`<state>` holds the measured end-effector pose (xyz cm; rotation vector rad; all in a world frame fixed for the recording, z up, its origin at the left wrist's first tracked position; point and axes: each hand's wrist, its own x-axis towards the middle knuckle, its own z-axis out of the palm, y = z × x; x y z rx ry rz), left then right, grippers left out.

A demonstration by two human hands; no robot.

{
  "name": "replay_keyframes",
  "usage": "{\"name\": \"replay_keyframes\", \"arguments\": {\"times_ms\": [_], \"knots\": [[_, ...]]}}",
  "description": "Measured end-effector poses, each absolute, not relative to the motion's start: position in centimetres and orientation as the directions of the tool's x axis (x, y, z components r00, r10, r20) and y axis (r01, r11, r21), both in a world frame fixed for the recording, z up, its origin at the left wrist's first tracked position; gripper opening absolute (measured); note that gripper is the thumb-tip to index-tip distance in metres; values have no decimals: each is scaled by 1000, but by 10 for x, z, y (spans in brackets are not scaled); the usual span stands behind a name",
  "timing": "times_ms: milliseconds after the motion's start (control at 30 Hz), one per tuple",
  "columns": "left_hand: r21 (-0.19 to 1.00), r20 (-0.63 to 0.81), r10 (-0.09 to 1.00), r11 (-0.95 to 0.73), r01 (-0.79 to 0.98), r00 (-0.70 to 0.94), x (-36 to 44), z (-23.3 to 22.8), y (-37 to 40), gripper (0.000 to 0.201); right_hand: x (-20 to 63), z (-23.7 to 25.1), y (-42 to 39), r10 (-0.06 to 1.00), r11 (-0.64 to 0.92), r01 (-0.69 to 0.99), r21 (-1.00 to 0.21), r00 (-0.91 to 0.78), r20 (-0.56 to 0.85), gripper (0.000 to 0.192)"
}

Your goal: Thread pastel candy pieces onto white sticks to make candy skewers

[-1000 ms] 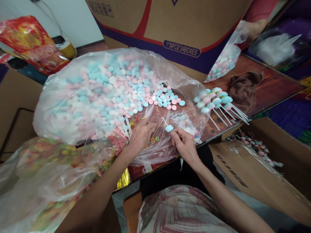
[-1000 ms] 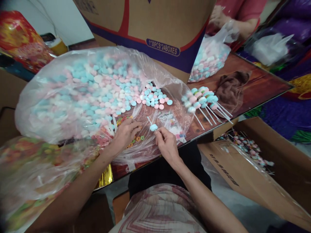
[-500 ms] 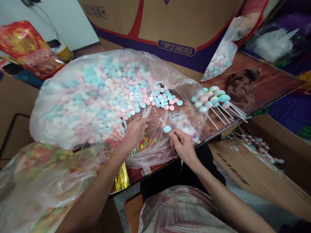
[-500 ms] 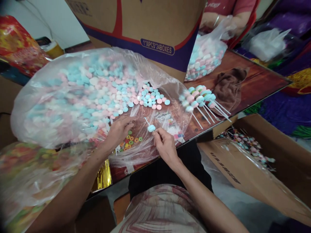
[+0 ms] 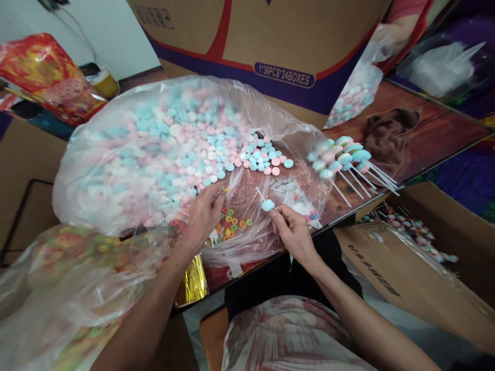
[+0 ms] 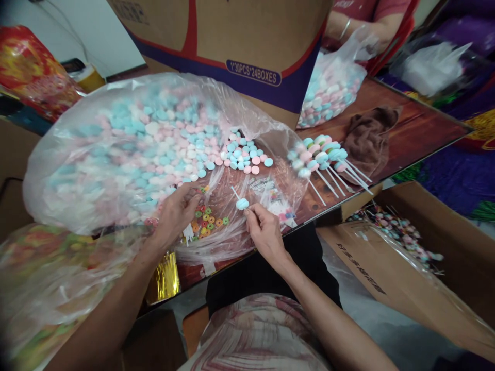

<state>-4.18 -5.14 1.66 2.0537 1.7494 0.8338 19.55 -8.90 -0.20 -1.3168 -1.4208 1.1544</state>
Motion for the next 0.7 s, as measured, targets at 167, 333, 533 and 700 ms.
{"name": "replay_keyframes", "arguments": {"times_ms": [167, 333, 533, 700], "knots": [[341, 214, 919, -389, 856, 332, -31, 13, -43, 29, 195, -2, -89, 998, 20, 211, -977, -65, 6, 34], [126, 156, 941, -321, 939, 301, -34, 17, -38, 28, 196, -4, -90, 997, 13, 199, -980, -77, -3, 33], [177, 141, 970, -222, 959, 199, -47, 25, -37, 23, 195, -3, -90, 998, 17, 204, -979, -60, 4, 33], [259, 149, 959, -274, 926, 242, -39, 19, -28, 18, 195, -1, -90, 997, 18, 196, -980, -77, 3, 32]]}}
